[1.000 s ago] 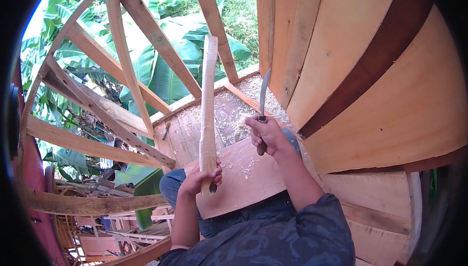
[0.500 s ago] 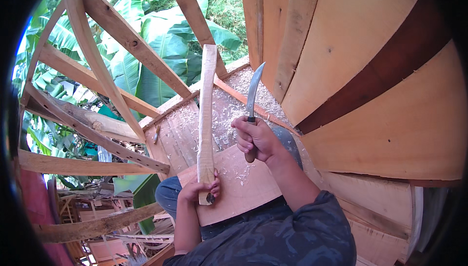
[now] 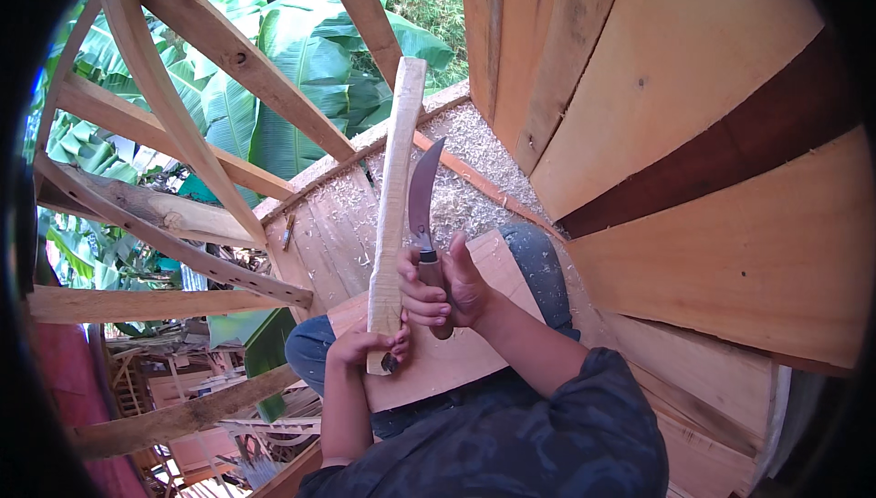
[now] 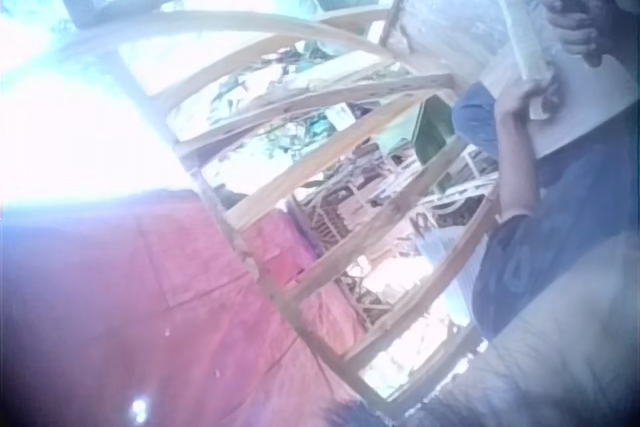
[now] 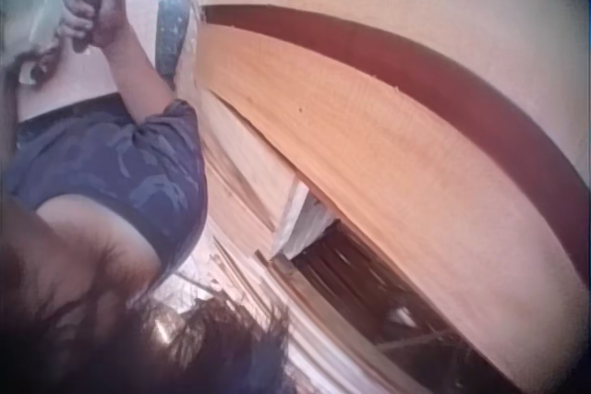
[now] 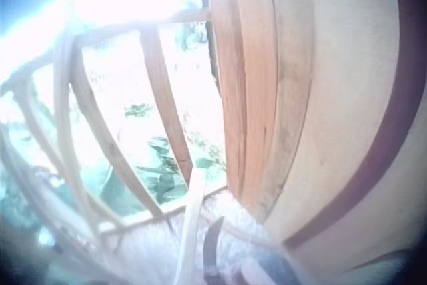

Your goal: The person sits on a wooden floor and uses a curved knife to shave and shape a long, light-colored wooden stick. They hold the stick with their left hand and repeatedly draw the knife along its length to remove thin shavings, occasionally rotating the stick to work different sides.

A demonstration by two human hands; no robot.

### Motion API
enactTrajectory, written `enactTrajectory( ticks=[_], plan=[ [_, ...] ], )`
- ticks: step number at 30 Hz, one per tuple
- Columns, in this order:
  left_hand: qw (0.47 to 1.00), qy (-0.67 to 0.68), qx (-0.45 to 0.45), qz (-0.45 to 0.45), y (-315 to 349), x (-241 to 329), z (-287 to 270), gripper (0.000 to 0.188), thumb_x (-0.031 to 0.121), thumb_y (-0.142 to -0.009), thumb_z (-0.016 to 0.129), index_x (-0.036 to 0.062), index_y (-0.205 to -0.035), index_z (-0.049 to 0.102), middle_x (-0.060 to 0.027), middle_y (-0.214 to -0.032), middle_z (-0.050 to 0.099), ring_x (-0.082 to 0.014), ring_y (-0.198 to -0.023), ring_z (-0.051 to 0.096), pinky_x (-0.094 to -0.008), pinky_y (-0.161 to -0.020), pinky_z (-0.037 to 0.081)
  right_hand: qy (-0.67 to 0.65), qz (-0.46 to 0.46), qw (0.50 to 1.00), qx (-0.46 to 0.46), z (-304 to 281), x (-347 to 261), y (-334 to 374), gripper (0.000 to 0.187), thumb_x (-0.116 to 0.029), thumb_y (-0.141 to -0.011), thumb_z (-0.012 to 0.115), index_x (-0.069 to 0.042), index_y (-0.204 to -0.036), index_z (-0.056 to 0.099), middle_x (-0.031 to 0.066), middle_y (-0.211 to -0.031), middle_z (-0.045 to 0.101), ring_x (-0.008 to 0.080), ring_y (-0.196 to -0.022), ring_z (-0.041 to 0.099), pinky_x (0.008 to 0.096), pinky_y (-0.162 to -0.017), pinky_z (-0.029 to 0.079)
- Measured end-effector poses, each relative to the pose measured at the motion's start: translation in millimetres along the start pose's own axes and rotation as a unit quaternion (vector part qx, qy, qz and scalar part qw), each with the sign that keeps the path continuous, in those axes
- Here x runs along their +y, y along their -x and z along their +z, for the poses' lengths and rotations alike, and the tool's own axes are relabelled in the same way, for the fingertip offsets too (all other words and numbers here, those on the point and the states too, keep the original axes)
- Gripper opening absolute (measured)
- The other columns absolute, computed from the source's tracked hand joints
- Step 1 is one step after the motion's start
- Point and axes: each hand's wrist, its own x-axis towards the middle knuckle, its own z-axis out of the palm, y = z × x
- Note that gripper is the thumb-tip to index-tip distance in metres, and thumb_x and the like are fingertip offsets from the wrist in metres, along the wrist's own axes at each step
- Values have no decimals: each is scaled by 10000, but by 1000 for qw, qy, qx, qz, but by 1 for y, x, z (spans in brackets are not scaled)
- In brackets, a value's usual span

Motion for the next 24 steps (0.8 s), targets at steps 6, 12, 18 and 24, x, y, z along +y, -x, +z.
enactTrajectory(
  ticks=[6,12,18,24],
  plan=[
    [993,-74,90,15,8,-1,-1,321,53,-783,631,-17,-1073,515,-86,-865,601,-197,-745,598,-326,-682,492,-34,78,994,-63,6,37,-6,901,-864,-583,493,-72,-1007,421,-50,-549,358,38,-404,385,176,-364,356],
    [987,-104,118,28,9,4,0,382,33,-783,613,-30,-1145,508,-103,-900,618,-198,-753,624,-317,-690,515,-28,114,990,-81,13,42,-6,987,-873,-494,542,-70,-1047,386,-54,-550,356,35,-408,386,171,-361,359],
    [986,-118,120,20,9,1,-4,387,11,-779,615,-26,-1150,512,-113,-929,624,-198,-777,634,-307,-688,526,-40,131,987,-81,15,39,-5,1010,-862,-440,600,-71,-1024,369,-59,-557,354,38,-412,367,169,-366,333],
    [986,-121,111,-10,10,9,-2,457,52,-795,619,-59,-1224,507,-135,-1066,619,-189,-876,629,-301,-730,518,-45,134,985,-100,19,41,-5,1093,-866,-416,606,-39,-1080,341,-44,-576,385,32,-399,380,150,-362,334]
  ],
)
